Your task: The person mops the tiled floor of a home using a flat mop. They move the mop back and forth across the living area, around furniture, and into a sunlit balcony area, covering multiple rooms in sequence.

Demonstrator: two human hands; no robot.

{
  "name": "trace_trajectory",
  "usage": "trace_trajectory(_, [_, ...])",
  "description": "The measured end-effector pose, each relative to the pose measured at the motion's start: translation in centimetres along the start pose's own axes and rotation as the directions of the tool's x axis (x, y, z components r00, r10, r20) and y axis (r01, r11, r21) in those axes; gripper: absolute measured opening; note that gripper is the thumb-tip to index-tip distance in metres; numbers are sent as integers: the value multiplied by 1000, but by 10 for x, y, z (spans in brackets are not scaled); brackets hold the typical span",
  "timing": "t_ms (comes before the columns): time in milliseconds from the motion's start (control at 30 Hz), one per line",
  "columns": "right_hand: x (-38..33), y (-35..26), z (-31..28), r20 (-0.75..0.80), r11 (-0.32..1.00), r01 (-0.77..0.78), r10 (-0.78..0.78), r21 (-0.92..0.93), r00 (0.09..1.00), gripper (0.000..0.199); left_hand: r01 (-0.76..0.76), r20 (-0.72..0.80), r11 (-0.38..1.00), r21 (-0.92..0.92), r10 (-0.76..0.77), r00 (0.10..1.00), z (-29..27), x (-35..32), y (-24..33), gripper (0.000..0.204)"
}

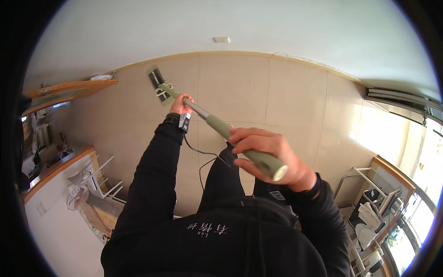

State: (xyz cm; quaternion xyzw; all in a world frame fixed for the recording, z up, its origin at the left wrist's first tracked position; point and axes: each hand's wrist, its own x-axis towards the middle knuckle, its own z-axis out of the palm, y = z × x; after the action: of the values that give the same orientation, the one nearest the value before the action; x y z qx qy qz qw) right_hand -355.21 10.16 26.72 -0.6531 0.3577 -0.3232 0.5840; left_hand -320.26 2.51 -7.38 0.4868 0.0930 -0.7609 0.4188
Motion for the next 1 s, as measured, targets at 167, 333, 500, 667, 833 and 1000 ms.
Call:
trace_trajectory(167, [-27, 1, 1, -148, 979, -197, 187, -58, 971, 14, 307, -28, 929, 209, -308, 951, -6, 38, -14, 15])
trace_trajectory(333, [-130, -55, -20, -499, 915, -396, 311, -73, 809, 9, 331, -5, 915, 232, -339, 941, 85, 1, -146, 18])
trace_trajectory(500, [-238, -124, -4, -804, 851, -525, 319, 10, 502, 18, 422, -6, 803, 421, -462, 887, 174, -61, -258, 25])
trace_trajectory(667, [-299, -161, 42, -918, 851, -517, 271, 87, 291, 23, 473, -23, 515, 715, -659, 752, 212, -112, -308, 22])
trace_trajectory(833, [-310, -163, 64, -946, 891, -452, 177, 37, 273, 25, 488, 8, 512, 707, -695, 718, 200, -133, -285, 20])
trace_trajectory(1000, [-283, -132, 76, -890, 898, -434, 260, 79, 375, 30, 398, -101, 494, 773, -524, 846, 184, -116, -247, 26])
